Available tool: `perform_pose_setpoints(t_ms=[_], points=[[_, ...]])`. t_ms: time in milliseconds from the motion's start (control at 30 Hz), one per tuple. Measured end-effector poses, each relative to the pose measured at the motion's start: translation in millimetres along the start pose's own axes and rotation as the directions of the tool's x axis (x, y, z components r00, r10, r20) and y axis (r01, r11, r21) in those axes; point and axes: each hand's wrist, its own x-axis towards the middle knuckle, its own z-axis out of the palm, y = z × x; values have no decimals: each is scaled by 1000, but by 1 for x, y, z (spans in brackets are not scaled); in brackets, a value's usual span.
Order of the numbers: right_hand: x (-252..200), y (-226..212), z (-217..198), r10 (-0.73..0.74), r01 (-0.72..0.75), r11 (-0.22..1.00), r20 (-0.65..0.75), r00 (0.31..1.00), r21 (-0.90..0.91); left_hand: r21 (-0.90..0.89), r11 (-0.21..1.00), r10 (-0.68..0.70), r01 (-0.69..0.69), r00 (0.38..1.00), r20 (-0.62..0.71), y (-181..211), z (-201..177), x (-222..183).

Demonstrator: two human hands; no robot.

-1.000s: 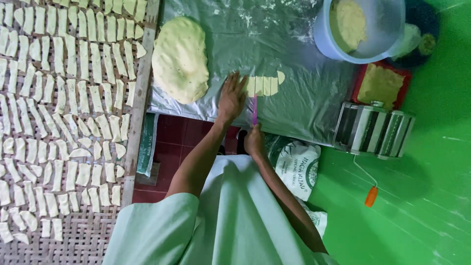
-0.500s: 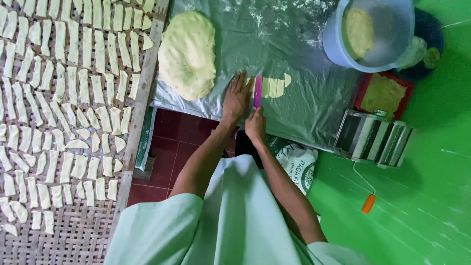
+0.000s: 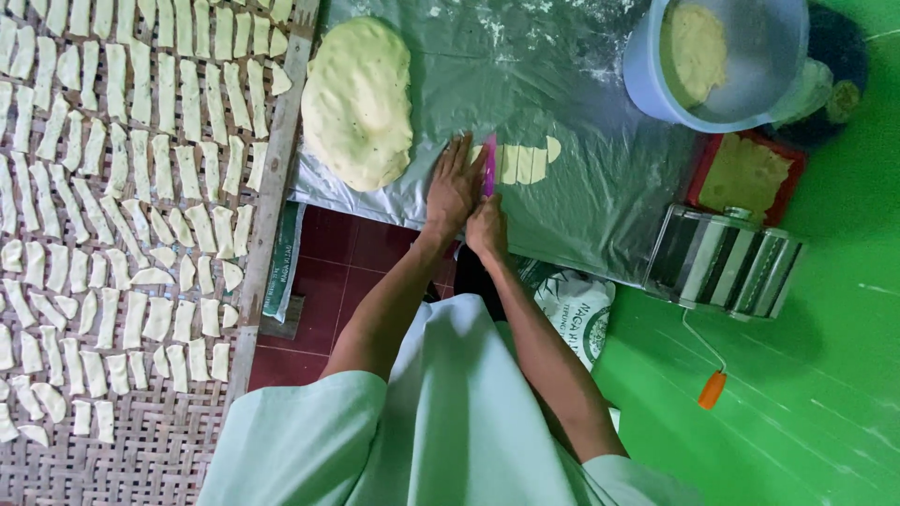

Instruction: Shaping small pieces of dough and arranging them on a wooden drying rack

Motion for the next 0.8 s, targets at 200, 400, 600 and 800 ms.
perform_pose_setpoints(t_ms=[200,400,600,800], points=[[16,-15,-8,-35,31,997,53,998,69,-2,1000,1,-1,1000,8,7,-17,-1],[0,1,3,-51,53,998,-41,998,47,-30,1000,0,0,1000,-1,1,-8,-1],[-28,1,-9,-43,43,995,1,999,94,-303,951,29,-58,995,-98,-17,-6,3],[-14,-27,-19,-3,1,995,18,1000,99,-315,943,91,-112,993,-80,-26,-14,-6]])
